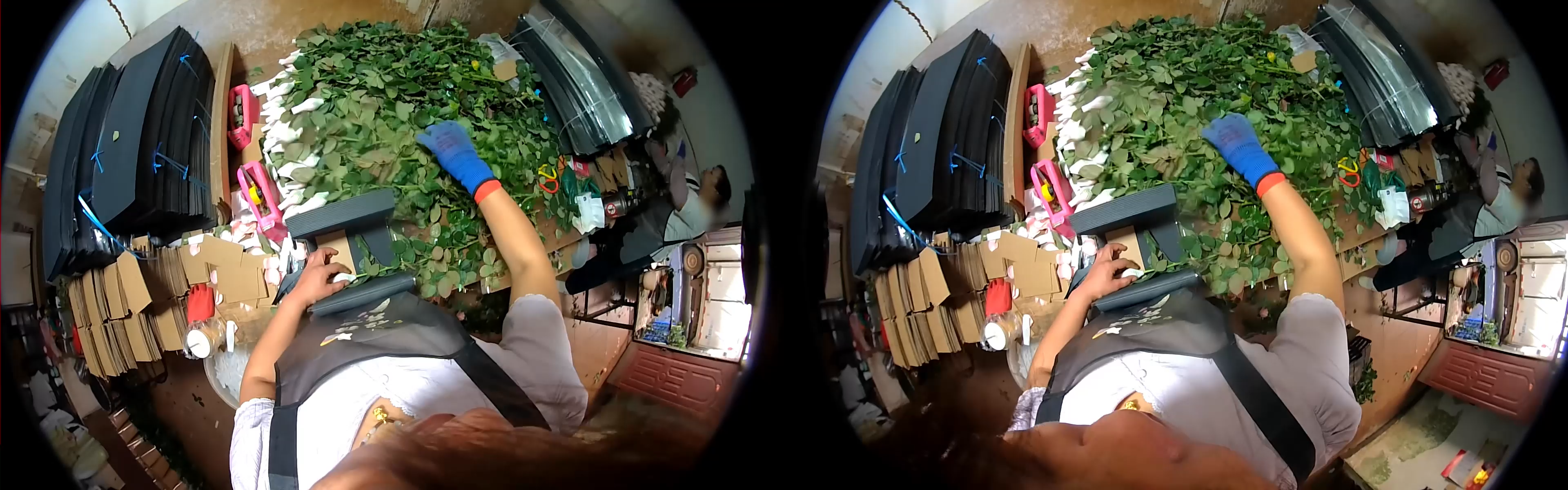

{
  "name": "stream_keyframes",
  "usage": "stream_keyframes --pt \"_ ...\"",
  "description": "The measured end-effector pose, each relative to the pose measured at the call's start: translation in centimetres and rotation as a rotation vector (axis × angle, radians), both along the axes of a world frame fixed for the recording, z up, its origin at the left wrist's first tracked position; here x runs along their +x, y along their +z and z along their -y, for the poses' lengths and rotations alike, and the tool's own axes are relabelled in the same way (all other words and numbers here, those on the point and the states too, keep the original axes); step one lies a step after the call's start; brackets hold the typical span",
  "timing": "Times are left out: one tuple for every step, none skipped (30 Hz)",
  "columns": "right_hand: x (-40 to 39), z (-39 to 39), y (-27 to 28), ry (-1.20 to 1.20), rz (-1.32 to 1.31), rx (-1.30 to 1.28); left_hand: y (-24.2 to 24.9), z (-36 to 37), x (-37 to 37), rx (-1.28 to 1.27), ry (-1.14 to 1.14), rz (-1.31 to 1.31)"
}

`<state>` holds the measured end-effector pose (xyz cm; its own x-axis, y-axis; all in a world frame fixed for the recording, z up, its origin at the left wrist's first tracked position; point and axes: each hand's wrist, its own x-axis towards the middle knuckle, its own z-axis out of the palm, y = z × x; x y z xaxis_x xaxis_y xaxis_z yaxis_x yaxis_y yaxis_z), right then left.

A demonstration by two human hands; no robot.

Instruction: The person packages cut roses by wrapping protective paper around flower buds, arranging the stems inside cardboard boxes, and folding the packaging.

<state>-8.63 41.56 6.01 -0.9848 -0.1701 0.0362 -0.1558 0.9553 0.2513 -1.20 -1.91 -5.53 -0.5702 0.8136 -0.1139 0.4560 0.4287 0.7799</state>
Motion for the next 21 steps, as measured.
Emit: stream_keyframes --pt "-0.1 -0.7 0.8 -0.051 -0.161 -0.089 -1.1 0.2 -0.1 0.025 -0.016 -0.043" --pt "-0.1 -1.0 2.0 -0.091 -0.313 -0.180 -1.2 0.1 -0.3 0.021 -0.026 -0.083" --pt "0.0 -0.9 2.7 -0.127 -0.455 -0.277 -1.4 0.1 -0.1 0.014 -0.030 -0.116" --pt "0.2 0.0 3.6 -0.121 -0.616 -0.331 -1.1 0.0 0.1 0.011 -0.013 -0.067" --pt "-0.1 0.6 2.8 -0.073 -0.543 -0.404 -0.6 0.0 0.1 0.005 -0.004 -0.021" --pt "-0.6 1.3 1.5 -0.029 -0.473 -0.475 -0.2 0.1 0.0 0.000 -0.001 0.022" --pt "-1.1 2.2 0.9 0.014 -0.403 -0.540 -0.2 0.3 0.0 0.001 0.001 0.013" --pt "-1.3 4.0 1.9 0.092 -0.226 -0.604 -0.4 0.3 0.0 0.008 0.001 0.001" --pt "-2.2 5.0 0.3 0.110 -0.269 -0.584 -0.6 0.1 0.0 0.017 0.001 -0.010" --pt "-3.0 5.7 -2.1 0.126 -0.310 -0.566 -1.0 0.1 0.0 0.032 -0.008 -0.040" --pt "-3.6 6.1 -4.0 0.090 -0.246 -0.452 -0.9 0.1 0.1 0.029 -0.003 -0.050" --pt "-4.3 6.3 -5.6 0.051 -0.183 -0.339 -0.7 0.1 0.1 0.025 -0.001 -0.063" --pt "-4.9 6.6 -6.4 0.010 -0.121 -0.227 -0.4 0.0 0.1 0.021 0.000 -0.076" --pt "-5.4 7.5 -5.1 -0.088 -0.052 -0.229 -0.2 -0.1 0.1 0.012 0.004 -0.053" --pt "-5.9 8.9 -1.8 -0.187 0.012 -0.233 -0.4 -0.1 0.0 0.027 0.003 -0.033" --pt "-6.1 9.7 1.1 -0.282 0.079 -0.233 -0.6 0.0 0.0 0.031 0.006 -0.043" --pt "-5.4 10.1 2.8 -0.164 -0.150 -0.299 -0.8 0.0 0.1 0.035 0.014 -0.044" --pt "-4.4 10.7 4.1 -0.042 -0.374 -0.363 -0.4 -0.2 0.1 0.027 0.018 -0.031" --pt "-3.9 10.9 4.6 0.086 -0.596 -0.426 -0.3 -0.3 -0.1 0.022 0.016 -0.039" --pt "-4.0 10.5 4.1 0.072 -0.473 -0.466 -0.1 -0.3 -0.2 0.012 0.017 -0.042" --pt "-3.4 10.3 4.1 0.061 -0.454 -0.486 -0.1 -0.2 0.1 0.000 0.016 -0.045"
